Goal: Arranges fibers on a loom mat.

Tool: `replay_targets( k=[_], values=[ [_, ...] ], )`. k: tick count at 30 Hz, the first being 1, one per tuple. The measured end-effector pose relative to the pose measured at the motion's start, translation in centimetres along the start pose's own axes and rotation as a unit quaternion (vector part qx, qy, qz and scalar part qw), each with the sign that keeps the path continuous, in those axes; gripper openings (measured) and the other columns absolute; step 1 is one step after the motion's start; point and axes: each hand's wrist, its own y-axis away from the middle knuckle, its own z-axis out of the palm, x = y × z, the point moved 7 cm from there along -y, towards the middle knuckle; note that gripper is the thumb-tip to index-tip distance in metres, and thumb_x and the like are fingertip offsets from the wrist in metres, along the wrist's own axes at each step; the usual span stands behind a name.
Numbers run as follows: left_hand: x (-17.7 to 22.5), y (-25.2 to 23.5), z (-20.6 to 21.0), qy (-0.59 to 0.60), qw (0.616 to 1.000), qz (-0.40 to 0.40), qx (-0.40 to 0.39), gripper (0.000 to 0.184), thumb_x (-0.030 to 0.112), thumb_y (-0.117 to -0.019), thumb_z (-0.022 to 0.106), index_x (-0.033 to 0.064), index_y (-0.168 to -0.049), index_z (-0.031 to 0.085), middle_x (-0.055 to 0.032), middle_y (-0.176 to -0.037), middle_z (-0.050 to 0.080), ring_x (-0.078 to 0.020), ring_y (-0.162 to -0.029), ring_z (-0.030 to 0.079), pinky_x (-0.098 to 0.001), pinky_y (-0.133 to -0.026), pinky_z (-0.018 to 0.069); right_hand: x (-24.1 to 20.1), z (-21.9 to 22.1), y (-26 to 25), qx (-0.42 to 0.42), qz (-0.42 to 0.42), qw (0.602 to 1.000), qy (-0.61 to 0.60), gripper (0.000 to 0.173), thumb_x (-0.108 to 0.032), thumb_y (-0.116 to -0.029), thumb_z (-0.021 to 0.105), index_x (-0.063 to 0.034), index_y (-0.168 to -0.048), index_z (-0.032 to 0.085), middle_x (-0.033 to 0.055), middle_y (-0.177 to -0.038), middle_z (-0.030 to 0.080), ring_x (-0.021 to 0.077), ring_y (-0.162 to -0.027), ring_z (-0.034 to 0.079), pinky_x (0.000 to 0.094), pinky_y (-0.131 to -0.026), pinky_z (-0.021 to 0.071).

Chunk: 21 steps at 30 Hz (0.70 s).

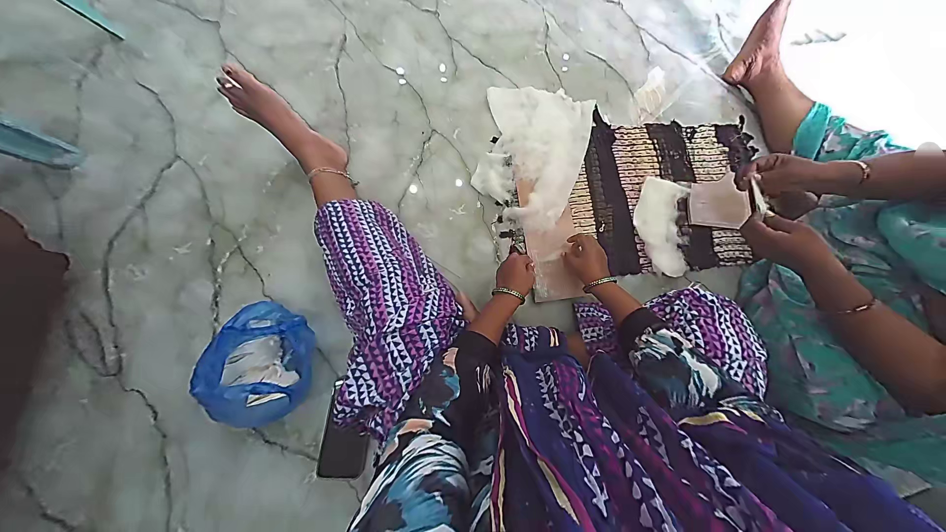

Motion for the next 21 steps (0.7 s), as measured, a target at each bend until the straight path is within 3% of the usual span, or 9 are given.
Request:
replay_targets(
  k=[6, 9, 11, 13, 15, 17, 21],
  values=[
    [0.4, 0.1, 0.4, -0.047, 0.999, -0.013, 0.001, 0.033, 0.016, -0.107, 0.047, -0.0061, -0.121, 0.066, -0.0255, -0.131, 0.061, -0.0376, -0.127, 0.058, -0.0529, -0.109, 0.0443, -0.2, -0.1, 0.4, -0.001, 0.001, 1.0, 0.017, 0.036, -0.012, -0.0955, 0.069, 0.0008, -0.128, 0.065, 0.027, -0.127, 0.063, 0.0432, -0.117, 0.062, 0.0604, -0.1, 0.0452],
    [0.5, -0.2, 0.6, -0.07, 0.997, -0.011, 0.008, 0.034, 0.018, -0.1064, 0.047, -0.0042, -0.123, 0.066, -0.0237, -0.133, 0.061, -0.0366, -0.129, 0.057, -0.0517, -0.11, 0.0443, -1.2, 0.4, 0.9, 0.043, -0.078, 0.993, 0.074, 0.032, -0.008, -0.094, 0.066, -0.0005, -0.125, 0.068, 0.0263, -0.129, 0.063, 0.0436, -0.121, 0.06, 0.0612, -0.1, 0.0459],
    [0.9, 0.0, 0.6, -0.08, 0.997, -0.01, 0.009, 0.033, 0.019, -0.1058, 0.049, -0.0041, -0.122, 0.067, -0.0239, -0.134, 0.061, -0.0373, -0.128, 0.058, -0.0525, -0.109, 0.045, -2.6, 1.5, 1.9, 0.039, -0.155, 0.982, 0.104, 0.033, -0.007, -0.0968, 0.059, -0.0008, -0.129, 0.066, 0.0238, -0.137, 0.061, 0.0422, -0.131, 0.055, 0.0615, -0.107, 0.0421],
    [0.9, 0.0, 0.4, -0.084, 0.996, -0.015, 0.011, 0.033, 0.019, -0.1046, 0.051, -0.004, -0.122, 0.067, -0.0243, -0.134, 0.06, -0.038, -0.127, 0.058, -0.0532, -0.108, 0.046, -3.5, 3.4, 2.9, 0.009, -0.218, 0.966, 0.136, 0.041, -0.011, -0.1026, 0.048, -0.0009, -0.141, 0.059, 0.0201, -0.153, 0.051, 0.038, -0.144, 0.046, 0.0591, -0.117, 0.0331],
    [0.6, 0.0, 0.4, -0.085, 0.996, -0.026, 0.008, 0.034, 0.018, -0.1037, 0.053, -0.0039, -0.125, 0.066, -0.0253, -0.134, 0.059, -0.0393, -0.126, 0.059, -0.0546, -0.106, 0.0472, -3.3, 5.5, 3.5, -0.041, -0.231, 0.956, 0.178, 0.052, -0.022, -0.1088, 0.039, 0.0011, -0.155, 0.041, 0.0184, -0.167, 0.031, 0.0346, -0.156, 0.027, 0.0578, -0.125, 0.0198],
    [0.1, 0.0, 0.4, -0.078, 0.996, -0.036, 0.003, 0.034, 0.018, -0.1024, 0.054, -0.0039, -0.127, 0.064, -0.0259, -0.134, 0.059, -0.0399, -0.127, 0.058, -0.0558, -0.106, 0.0467, -2.7, 6.7, 3.9, -0.084, -0.208, 0.953, 0.205, 0.064, -0.035, -0.1097, 0.037, 0.0022, -0.16, 0.028, 0.019, -0.171, 0.02, 0.0333, -0.159, 0.018, 0.0558, -0.127, 0.0147],
    [-0.6, -0.1, 0.3, -0.059, 0.998, -0.03, -0.018, 0.03, 0.017, -0.103, 0.056, -0.0035, -0.122, 0.066, -0.0262, -0.129, 0.064, -0.041, -0.124, 0.06, -0.0589, -0.106, 0.0454, -2.0, 7.1, 5.6, -0.148, -0.152, 0.95, 0.228, 0.085, -0.055, -0.106, 0.037, 0.0022, -0.163, 0.012, 0.0211, -0.172, 0.008, 0.0352, -0.16, 0.008, 0.0569, -0.127, 0.009]
  ],
)
